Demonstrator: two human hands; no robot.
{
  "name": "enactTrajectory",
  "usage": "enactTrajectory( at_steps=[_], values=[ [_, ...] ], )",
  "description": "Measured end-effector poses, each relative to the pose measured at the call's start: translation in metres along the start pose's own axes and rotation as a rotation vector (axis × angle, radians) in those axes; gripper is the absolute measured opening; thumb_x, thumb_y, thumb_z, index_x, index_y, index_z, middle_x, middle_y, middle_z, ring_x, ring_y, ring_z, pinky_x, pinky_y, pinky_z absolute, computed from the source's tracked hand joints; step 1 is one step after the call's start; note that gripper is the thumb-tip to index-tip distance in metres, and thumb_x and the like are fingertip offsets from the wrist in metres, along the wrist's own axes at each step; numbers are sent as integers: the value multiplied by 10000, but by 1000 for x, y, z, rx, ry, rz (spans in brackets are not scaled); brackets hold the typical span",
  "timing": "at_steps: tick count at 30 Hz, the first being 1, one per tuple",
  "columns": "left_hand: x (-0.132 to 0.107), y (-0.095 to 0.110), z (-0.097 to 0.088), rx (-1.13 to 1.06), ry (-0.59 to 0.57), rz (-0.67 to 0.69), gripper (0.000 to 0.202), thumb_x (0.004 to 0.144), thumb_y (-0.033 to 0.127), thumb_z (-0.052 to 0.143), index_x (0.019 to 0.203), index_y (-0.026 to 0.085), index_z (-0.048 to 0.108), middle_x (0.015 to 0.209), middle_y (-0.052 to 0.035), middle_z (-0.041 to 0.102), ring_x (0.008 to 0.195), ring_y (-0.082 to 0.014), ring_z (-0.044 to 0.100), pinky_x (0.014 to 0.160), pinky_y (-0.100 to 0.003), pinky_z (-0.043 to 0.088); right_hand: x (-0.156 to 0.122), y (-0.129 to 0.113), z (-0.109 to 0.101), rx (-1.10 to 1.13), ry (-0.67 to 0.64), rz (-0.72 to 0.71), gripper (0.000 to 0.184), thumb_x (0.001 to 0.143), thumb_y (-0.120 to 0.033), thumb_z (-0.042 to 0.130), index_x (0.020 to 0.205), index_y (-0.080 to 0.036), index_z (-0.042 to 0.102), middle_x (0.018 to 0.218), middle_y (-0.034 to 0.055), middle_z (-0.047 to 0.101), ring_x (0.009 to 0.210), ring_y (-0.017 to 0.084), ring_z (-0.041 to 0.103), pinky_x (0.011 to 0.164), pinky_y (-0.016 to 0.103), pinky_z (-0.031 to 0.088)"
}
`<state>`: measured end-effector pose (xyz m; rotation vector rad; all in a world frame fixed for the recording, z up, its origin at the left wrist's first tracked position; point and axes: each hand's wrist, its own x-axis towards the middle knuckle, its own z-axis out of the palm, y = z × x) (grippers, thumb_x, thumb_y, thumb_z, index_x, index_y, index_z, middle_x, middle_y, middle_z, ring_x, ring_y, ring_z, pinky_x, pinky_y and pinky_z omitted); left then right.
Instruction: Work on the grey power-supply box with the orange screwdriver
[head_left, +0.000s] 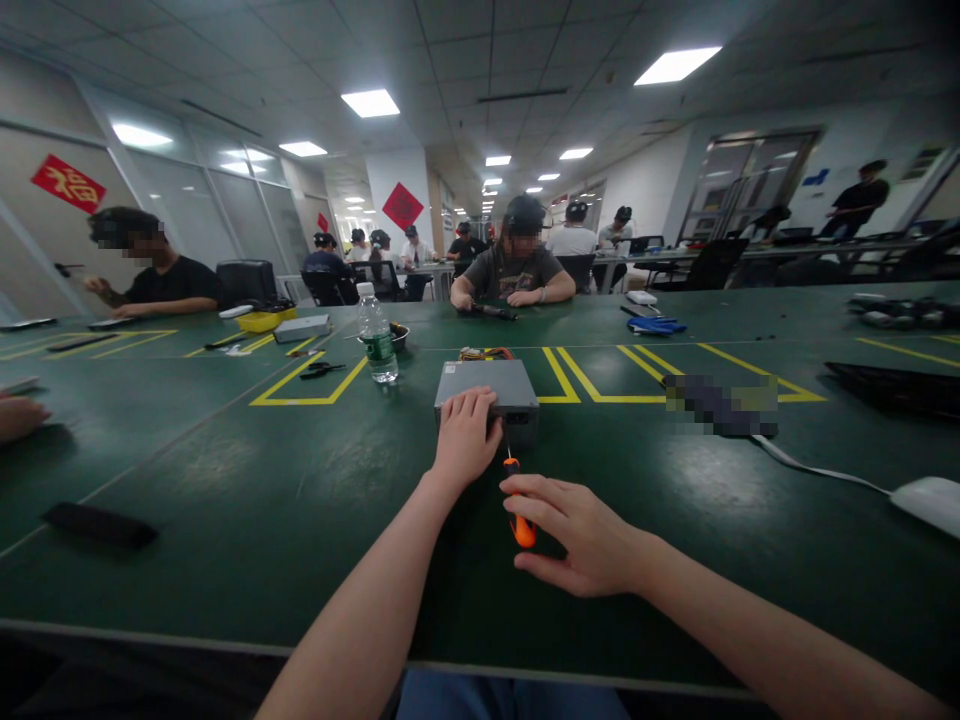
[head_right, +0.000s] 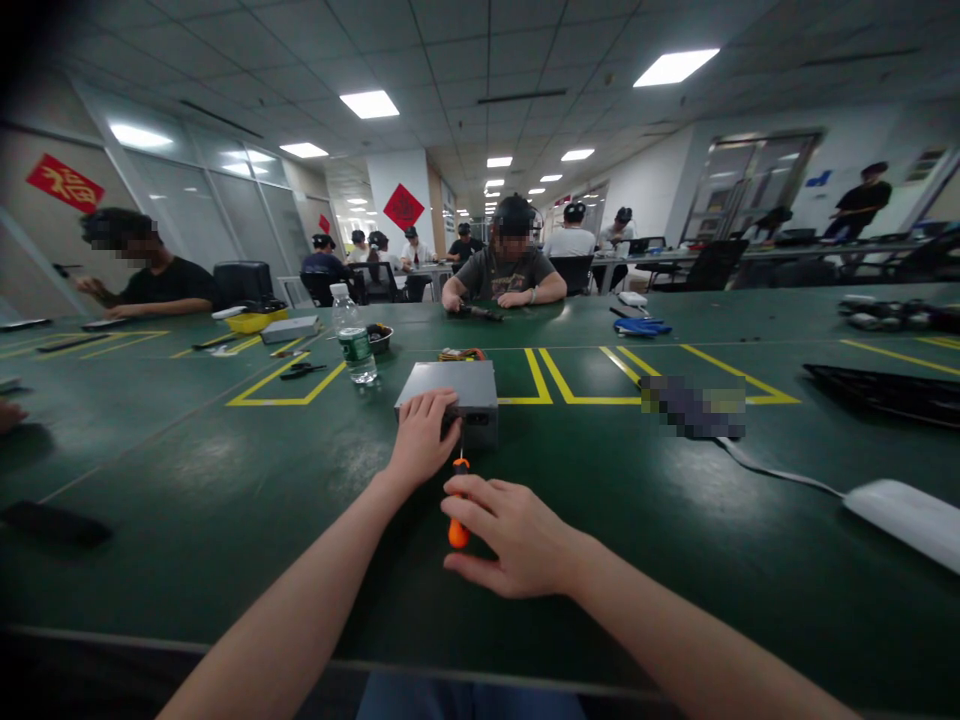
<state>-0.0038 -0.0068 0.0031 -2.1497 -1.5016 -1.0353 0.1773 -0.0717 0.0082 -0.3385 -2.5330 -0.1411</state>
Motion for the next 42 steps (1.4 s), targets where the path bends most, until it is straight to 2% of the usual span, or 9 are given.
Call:
enactTrajectory(
  at_steps=[3,8,15,21,27,31,33,39,42],
  values=[
    [0,0,1,-1,5,0,280,816,216,492,1096,201,473,1203,-61,538,1141,-209,449,966,-373,318,2,1,0,-46,-32,-37,323,854,-318,471,1133,-157,451,1110,154,548,994,231,565,763,348,493],
    [0,-1,1,5,2,0,281,809,224,509,1086,199,478,1205,-55,538,1130,-206,452,962,-365,320,1,4,5,-21,120,-7,272,833,-361,515,992,-149,452,1058,159,583,909,216,601,718,330,510],
    [0,-1,0,6,10,3,280,812,219,499,1090,202,477,1195,-58,544,1133,-204,454,961,-366,324,3,1,-1,-67,-16,-30,327,850,-354,484,1116,-164,473,1114,153,547,972,232,573,745,346,497],
    [0,-1,0,10,6,9,284,806,213,504,1089,204,479,1198,-60,543,1135,-207,456,961,-369,327,2,4,5,-81,119,-33,311,824,-416,530,954,-135,505,1027,152,588,871,210,595,681,313,498],
    [0,-1,0,4,12,5,278,808,217,504,1085,202,480,1194,-57,546,1128,-206,458,957,-367,326,3,2,-1,-95,-31,-55,340,849,-355,494,1134,-171,483,1128,154,546,989,228,564,746,347,483],
    [0,-1,1,6,11,9,280,808,215,503,1087,203,480,1196,-56,545,1131,-205,455,963,-368,321,3,5,4,-75,106,-39,274,829,-372,529,973,-142,491,1026,153,594,875,215,605,658,317,498],
    [0,-2,1,7,12,9,277,808,217,504,1083,204,482,1196,-55,545,1128,-206,456,963,-369,320,1,6,5,-36,153,7,286,816,-393,543,939,-146,468,1019,156,602,881,216,608,677,321,506],
    [0,-2,2,5,16,9,283,805,219,511,1086,205,480,1187,-49,551,1122,-205,456,955,-366,323,2,1,0,-40,-32,-14,358,840,-344,492,1140,-153,453,1117,166,545,1028,245,555,781,356,493],
    [0,-1,2,3,16,11,281,809,218,507,1088,204,478,1192,-50,548,1126,-203,454,957,-363,321,3,1,1,-36,20,-22,270,841,-320,496,1050,-151,472,1071,159,571,955,229,592,729,332,510]
  ],
)
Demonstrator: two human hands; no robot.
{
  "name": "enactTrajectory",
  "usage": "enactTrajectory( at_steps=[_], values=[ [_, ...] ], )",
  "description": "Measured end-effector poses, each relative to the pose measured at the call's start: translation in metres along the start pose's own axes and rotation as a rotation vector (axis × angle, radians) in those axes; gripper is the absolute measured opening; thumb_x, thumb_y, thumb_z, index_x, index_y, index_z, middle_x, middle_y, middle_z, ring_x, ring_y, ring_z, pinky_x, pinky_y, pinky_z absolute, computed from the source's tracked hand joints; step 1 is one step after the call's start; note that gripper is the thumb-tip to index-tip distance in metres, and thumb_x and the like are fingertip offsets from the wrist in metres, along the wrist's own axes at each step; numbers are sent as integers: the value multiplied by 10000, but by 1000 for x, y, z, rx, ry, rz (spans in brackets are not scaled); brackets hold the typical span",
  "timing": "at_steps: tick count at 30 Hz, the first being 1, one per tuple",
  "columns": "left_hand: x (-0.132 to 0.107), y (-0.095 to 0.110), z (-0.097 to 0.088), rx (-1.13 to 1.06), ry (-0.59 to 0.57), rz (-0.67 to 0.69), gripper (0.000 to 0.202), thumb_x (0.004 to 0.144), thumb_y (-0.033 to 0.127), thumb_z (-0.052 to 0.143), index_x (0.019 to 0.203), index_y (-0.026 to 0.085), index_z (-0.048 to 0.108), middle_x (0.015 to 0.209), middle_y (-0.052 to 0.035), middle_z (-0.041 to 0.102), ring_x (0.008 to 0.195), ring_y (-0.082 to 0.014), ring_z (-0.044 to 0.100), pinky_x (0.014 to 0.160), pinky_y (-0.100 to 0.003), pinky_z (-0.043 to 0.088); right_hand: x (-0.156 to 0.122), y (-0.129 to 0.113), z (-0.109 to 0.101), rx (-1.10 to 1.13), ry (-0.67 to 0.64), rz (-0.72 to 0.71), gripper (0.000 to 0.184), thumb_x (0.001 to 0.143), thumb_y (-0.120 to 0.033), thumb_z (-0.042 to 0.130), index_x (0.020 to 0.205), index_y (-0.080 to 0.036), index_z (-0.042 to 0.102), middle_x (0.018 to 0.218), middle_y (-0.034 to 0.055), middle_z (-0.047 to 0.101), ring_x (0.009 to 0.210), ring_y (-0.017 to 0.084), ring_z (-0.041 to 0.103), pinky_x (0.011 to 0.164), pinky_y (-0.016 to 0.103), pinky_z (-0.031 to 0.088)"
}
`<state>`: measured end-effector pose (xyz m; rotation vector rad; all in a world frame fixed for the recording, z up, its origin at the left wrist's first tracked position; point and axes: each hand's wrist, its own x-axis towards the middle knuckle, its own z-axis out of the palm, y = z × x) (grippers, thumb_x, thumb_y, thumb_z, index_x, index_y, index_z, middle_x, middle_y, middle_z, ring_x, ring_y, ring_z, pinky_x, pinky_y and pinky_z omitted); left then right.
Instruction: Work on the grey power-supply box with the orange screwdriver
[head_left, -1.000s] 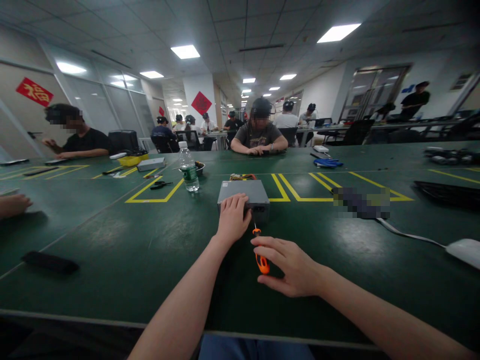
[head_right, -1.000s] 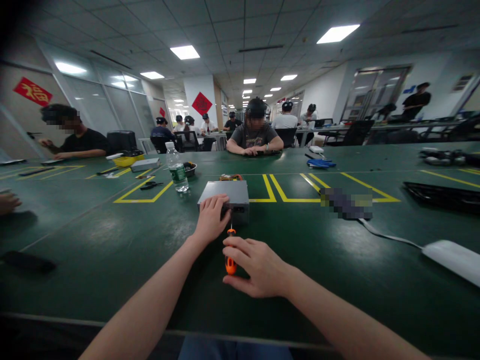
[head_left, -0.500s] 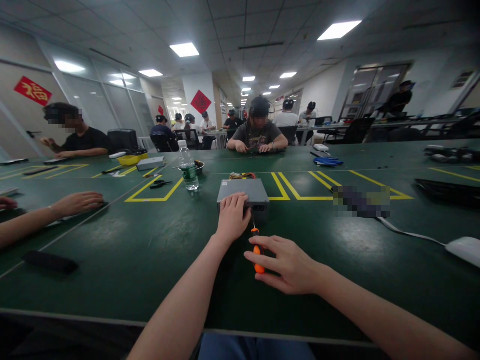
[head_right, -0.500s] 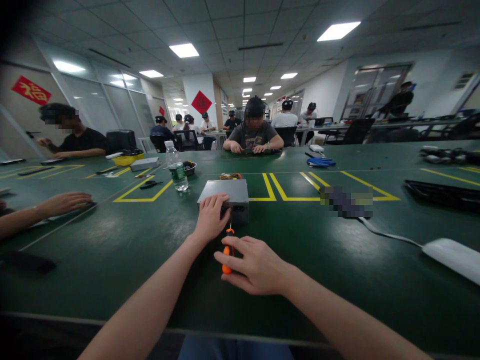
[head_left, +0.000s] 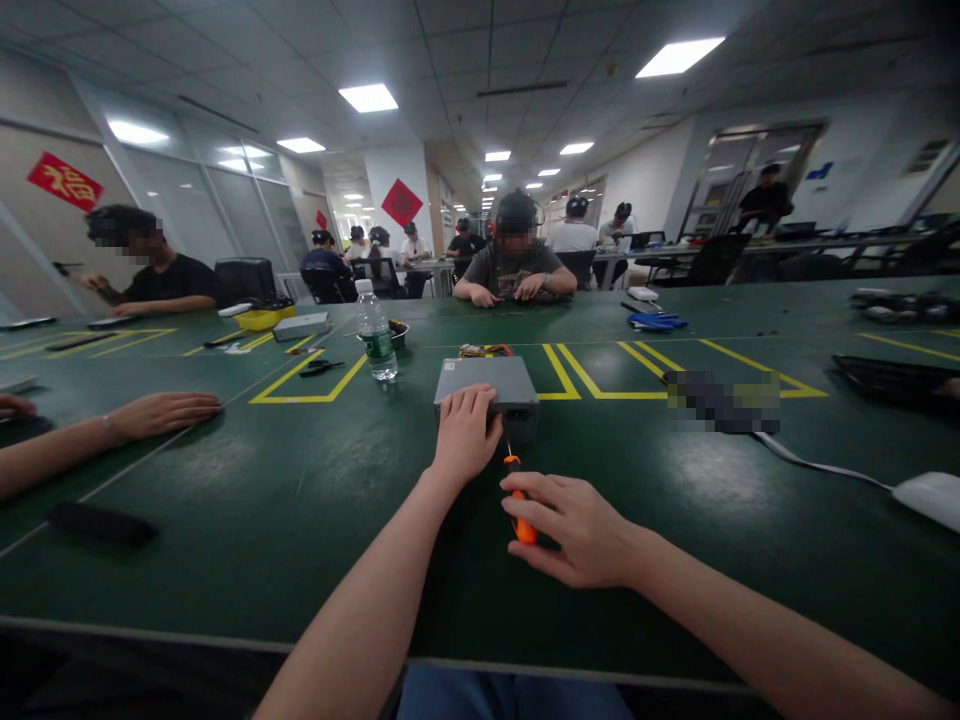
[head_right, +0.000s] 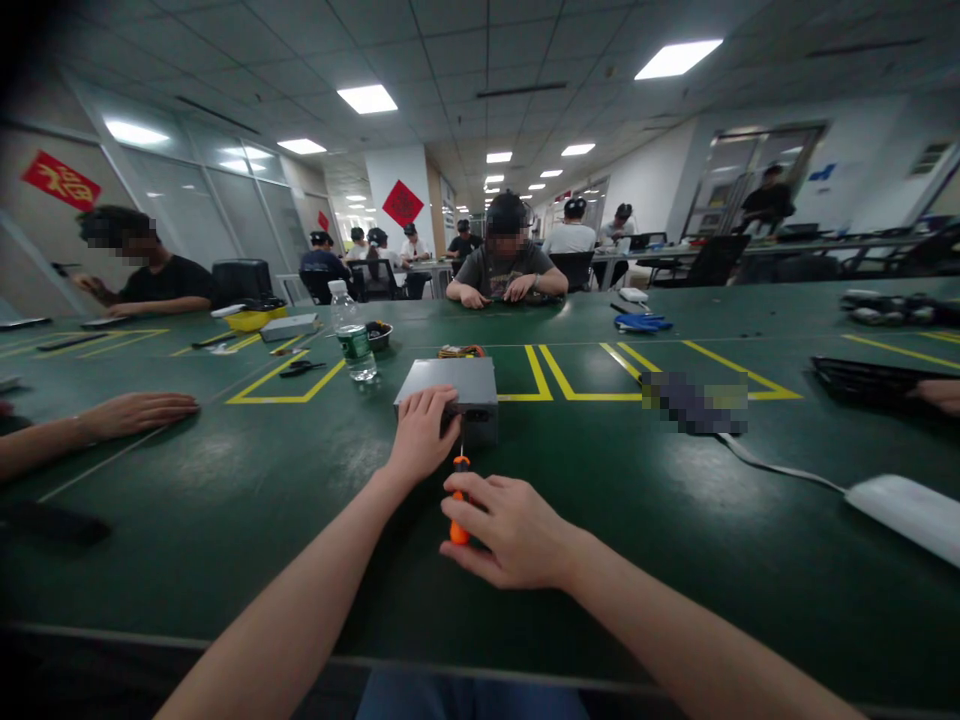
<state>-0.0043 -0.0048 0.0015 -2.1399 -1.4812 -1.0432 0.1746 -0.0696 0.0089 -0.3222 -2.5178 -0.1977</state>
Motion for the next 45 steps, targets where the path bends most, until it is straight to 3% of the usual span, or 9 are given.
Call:
enactTrajectory(
  at_steps=[4,6,10,16,22,29,45],
  values=[
    [0,0,0,-1,1,-6,275,808,213,505,1082,204,481,1196,-52,546,1129,-201,454,963,-363,317,-2,3,3,51,108,39,311,822,-388,538,1001,-157,431,1050,158,593,928,224,610,725,332,524],
    [0,0,0,-2,-3,-8,275,809,214,504,1082,205,481,1197,-52,546,1130,-203,454,962,-366,318,-3,3,1,74,67,39,377,820,-415,533,1058,-144,425,1086,171,574,995,238,584,778,350,513],
    [0,0,-1,0,-6,-7,274,816,217,492,1089,205,479,1202,-55,544,1132,-211,454,962,-374,318,-1,2,-1,31,-38,-8,372,859,-329,478,1173,-136,425,1145,178,536,1039,234,561,801,348,501],
    [1,0,1,12,-4,-5,280,810,215,503,1090,209,481,1192,-57,549,1131,-205,459,960,-374,324,-3,7,3,19,184,41,363,808,-390,566,1045,-151,431,1067,173,596,977,233,601,737,335,530],
    [0,0,1,9,-5,-6,266,811,214,503,1076,205,489,1196,-58,546,1131,-206,458,962,-371,323,-5,11,-4,-20,165,30,368,832,-312,536,1130,-118,441,1101,180,591,993,221,594,769,320,524],
    [0,-1,1,11,-2,-5,266,816,211,498,1082,202,480,1198,-57,545,1131,-204,458,963,-371,326,-9,15,-14,-91,323,-32,271,788,-225,517,1043,-134,516,962,135,636,770,182,632,606,288,526],
    [1,1,-1,6,-25,-18,262,824,207,476,1086,208,482,1200,-65,543,1136,-223,459,958,-400,331,-12,21,-19,-130,327,8,228,752,-183,500,975,-166,543,906,97,642,710,171,620,585,284,506]
  ],
)
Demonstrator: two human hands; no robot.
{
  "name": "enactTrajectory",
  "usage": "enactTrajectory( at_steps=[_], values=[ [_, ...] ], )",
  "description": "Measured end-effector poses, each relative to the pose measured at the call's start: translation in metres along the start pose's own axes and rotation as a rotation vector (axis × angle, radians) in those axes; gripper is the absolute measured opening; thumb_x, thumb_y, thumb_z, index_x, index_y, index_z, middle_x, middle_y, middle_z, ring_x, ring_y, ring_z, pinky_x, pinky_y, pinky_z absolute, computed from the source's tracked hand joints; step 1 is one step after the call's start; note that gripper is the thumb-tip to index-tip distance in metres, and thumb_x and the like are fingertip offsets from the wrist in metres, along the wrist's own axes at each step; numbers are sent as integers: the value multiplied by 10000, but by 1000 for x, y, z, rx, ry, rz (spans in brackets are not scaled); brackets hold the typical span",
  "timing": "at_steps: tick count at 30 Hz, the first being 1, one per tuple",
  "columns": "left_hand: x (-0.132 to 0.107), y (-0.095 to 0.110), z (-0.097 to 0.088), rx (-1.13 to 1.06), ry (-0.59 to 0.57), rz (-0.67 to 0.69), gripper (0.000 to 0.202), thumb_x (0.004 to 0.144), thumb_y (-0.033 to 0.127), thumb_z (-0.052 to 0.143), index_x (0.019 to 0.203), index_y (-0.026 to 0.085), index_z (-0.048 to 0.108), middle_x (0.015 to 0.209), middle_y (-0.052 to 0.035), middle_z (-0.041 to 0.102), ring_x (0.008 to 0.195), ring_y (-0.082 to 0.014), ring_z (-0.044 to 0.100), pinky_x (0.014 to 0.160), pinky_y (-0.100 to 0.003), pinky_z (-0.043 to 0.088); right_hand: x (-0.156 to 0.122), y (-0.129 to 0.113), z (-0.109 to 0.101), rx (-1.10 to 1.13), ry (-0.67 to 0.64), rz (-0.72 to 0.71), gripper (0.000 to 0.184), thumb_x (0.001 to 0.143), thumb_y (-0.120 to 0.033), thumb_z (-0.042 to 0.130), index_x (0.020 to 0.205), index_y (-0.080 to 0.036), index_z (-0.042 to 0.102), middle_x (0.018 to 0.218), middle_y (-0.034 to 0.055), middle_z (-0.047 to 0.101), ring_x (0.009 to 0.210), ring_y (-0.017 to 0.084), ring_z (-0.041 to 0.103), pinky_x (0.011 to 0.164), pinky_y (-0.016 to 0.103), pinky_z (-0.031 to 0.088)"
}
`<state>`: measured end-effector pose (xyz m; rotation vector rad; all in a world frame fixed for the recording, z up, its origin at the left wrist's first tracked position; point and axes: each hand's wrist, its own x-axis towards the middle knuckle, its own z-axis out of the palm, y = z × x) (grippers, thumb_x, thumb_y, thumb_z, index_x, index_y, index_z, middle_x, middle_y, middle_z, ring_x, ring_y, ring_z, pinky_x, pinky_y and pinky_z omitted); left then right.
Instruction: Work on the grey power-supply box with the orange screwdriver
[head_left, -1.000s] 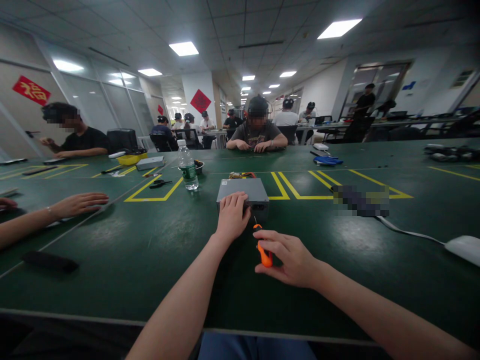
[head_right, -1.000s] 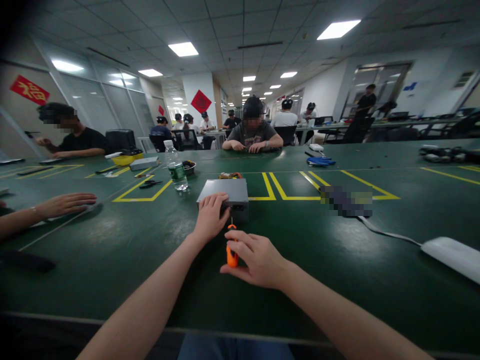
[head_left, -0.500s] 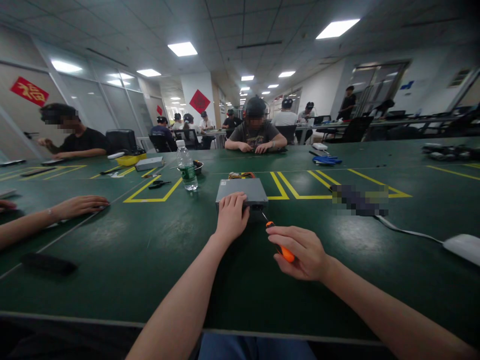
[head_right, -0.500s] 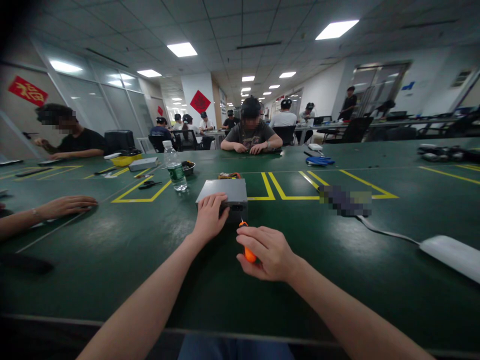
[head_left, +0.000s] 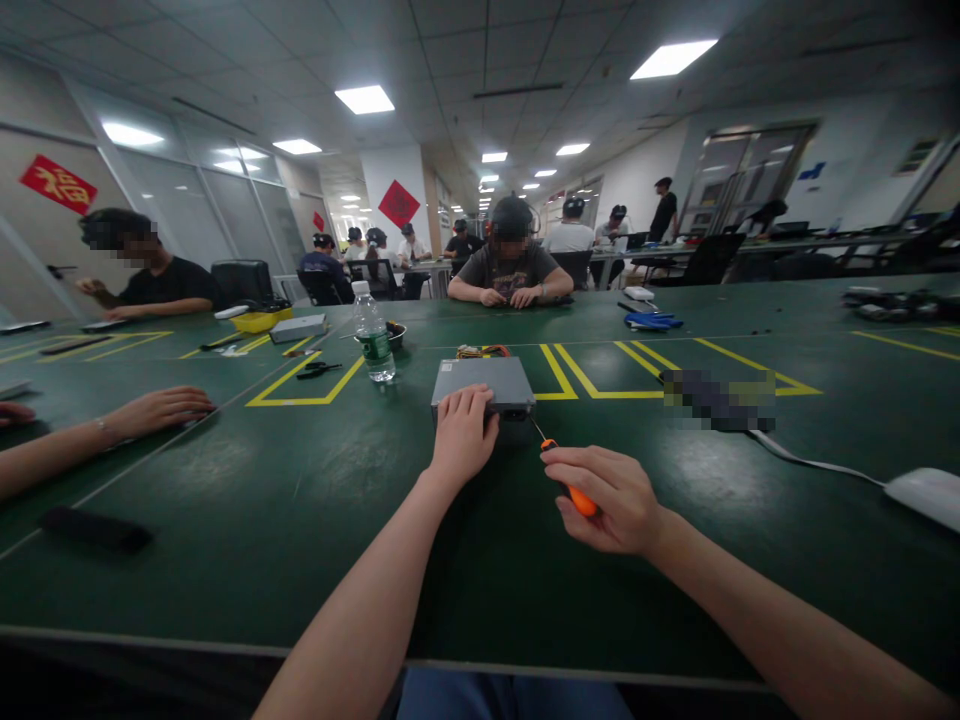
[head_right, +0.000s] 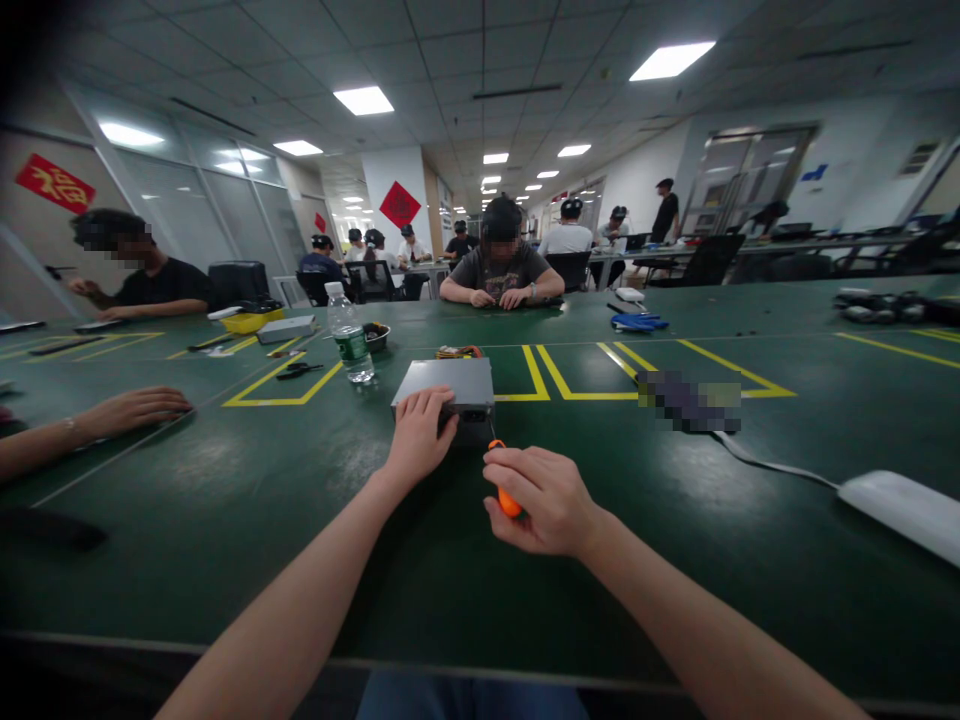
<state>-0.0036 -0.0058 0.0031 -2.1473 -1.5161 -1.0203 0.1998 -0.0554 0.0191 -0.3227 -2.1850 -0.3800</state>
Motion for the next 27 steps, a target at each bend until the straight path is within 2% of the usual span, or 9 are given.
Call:
enactTrajectory(
  at_steps=[4,8,11,17,20,25,27],
  values=[
    [0,0,1,2,8,6,259,820,207,481,1080,203,485,1197,-65,544,1132,-215,460,958,-386,333,0,0,0,-3,-23,-7,238,758,-210,507,990,-158,530,925,114,632,726,181,617,595,297,506],
    [0,-1,1,5,14,7,267,815,209,491,1082,204,483,1200,-65,543,1133,-214,458,961,-385,331,0,-3,-1,50,-114,-3,333,802,-302,441,1082,-136,509,1014,141,611,844,217,618,650,325,510],
    [0,-1,1,3,9,3,273,813,206,491,1085,207,482,1204,-67,541,1139,-219,456,960,-392,329,1,-4,0,67,-143,-7,342,816,-295,434,1113,-134,488,1026,137,612,880,216,614,674,320,504],
    [0,0,1,0,8,4,273,814,207,488,1087,209,481,1197,-63,544,1139,-215,457,963,-387,328,-3,-5,6,60,-94,24,269,765,-378,542,922,-177,460,917,113,632,656,171,600,565,292,477],
    [0,0,0,-4,10,5,269,814,207,489,1083,209,483,1196,-61,545,1135,-215,459,963,-384,328,-4,-5,6,71,-159,18,254,783,-378,536,917,-173,466,932,112,621,679,171,598,576,287,472],
    [0,0,0,-3,17,8,269,817,209,486,1086,204,483,1193,-64,547,1133,-219,460,959,-385,331,-2,-4,3,92,-337,-20,419,823,-489,478,1096,-171,503,1027,127,556,816,201,594,626,295,470],
    [0,0,0,-2,18,7,270,817,208,487,1087,205,482,1192,-63,547,1132,-217,461,960,-383,331,-1,-5,2,98,-378,-9,398,835,-474,460,1096,-177,507,1049,130,539,808,193,594,606,283,462]
  ],
)
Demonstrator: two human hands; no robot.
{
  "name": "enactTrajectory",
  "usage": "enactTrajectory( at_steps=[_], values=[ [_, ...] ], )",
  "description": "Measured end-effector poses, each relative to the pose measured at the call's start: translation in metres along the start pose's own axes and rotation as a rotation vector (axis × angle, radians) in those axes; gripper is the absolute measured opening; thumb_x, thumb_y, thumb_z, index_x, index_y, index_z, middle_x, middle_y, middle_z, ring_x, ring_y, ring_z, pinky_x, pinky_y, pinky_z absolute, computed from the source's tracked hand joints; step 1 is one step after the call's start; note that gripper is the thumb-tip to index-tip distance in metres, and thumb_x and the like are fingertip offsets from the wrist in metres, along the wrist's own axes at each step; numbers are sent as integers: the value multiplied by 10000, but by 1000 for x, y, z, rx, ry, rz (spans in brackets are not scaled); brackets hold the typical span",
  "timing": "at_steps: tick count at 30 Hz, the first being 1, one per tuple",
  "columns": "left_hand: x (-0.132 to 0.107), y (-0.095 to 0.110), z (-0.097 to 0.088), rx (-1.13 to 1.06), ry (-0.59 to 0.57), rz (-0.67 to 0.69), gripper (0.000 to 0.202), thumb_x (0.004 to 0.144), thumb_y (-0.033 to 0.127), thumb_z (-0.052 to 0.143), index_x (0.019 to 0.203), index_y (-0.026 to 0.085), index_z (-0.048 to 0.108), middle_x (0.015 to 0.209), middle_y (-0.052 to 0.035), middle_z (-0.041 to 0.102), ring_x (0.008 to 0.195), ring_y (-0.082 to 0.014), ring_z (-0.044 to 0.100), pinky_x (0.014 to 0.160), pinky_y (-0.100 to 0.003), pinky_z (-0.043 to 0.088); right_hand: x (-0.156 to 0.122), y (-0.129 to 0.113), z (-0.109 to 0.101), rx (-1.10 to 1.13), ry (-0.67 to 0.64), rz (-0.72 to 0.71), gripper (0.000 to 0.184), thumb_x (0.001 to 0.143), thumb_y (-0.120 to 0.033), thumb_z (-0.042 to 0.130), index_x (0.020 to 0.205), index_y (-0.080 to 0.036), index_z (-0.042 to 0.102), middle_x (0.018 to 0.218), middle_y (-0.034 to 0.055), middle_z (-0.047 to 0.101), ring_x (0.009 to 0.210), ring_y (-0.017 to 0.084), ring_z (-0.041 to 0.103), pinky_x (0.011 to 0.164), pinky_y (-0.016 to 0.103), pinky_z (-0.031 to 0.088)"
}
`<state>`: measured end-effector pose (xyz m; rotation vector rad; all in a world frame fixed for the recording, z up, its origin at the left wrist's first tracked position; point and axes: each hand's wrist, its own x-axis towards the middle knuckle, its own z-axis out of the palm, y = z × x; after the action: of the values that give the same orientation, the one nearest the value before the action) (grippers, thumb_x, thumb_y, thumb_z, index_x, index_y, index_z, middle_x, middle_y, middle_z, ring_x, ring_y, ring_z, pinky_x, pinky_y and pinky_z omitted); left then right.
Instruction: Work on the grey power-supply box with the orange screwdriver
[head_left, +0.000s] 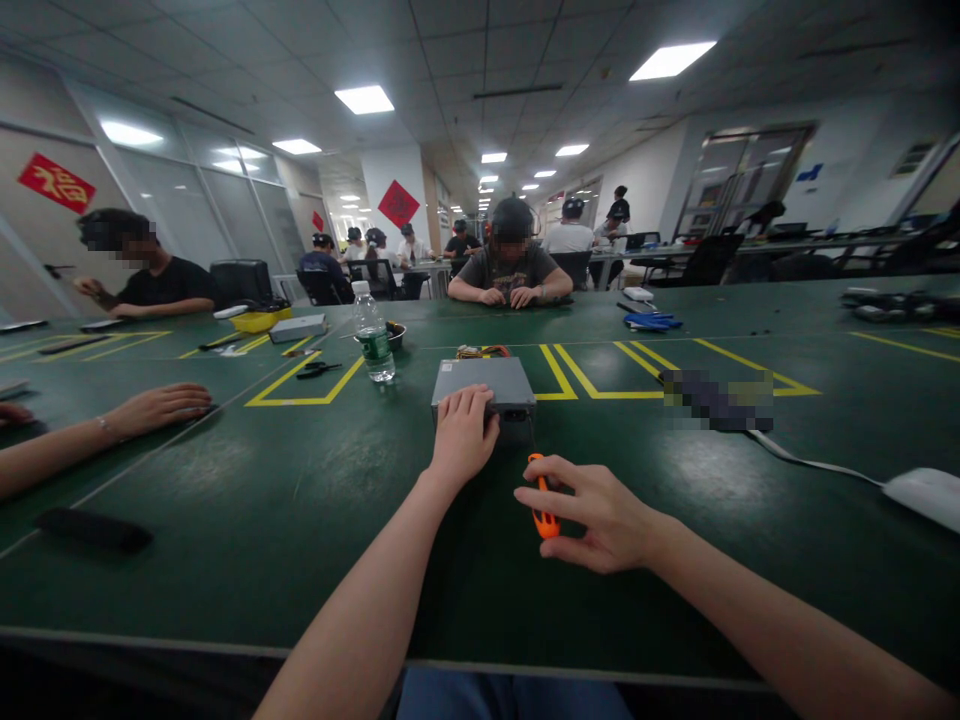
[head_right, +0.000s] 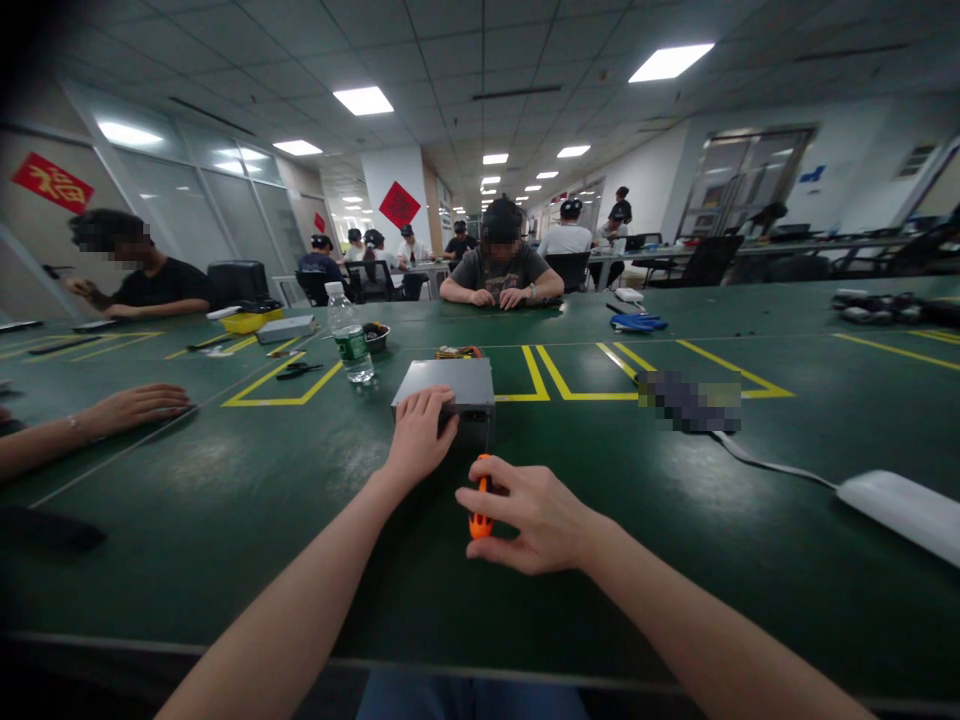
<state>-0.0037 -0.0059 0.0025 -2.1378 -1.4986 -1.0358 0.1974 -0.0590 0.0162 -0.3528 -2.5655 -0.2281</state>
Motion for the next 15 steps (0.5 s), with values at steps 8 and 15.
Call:
enactTrajectory(
  at_steps=[8,15],
  values=[
    [0,-1,1,2,6,7,266,814,207,490,1080,202,481,1184,-65,548,1123,-212,464,952,-375,335,0,0,5,30,181,41,361,791,-497,518,906,-167,428,879,105,602,739,181,617,560,257,469],
    [0,-1,2,-5,13,9,266,809,209,496,1074,201,479,1180,-56,553,1117,-210,463,953,-368,329,0,-3,2,9,4,42,395,813,-470,502,1055,-159,480,1058,150,536,721,157,601,564,262,472]
  ],
)
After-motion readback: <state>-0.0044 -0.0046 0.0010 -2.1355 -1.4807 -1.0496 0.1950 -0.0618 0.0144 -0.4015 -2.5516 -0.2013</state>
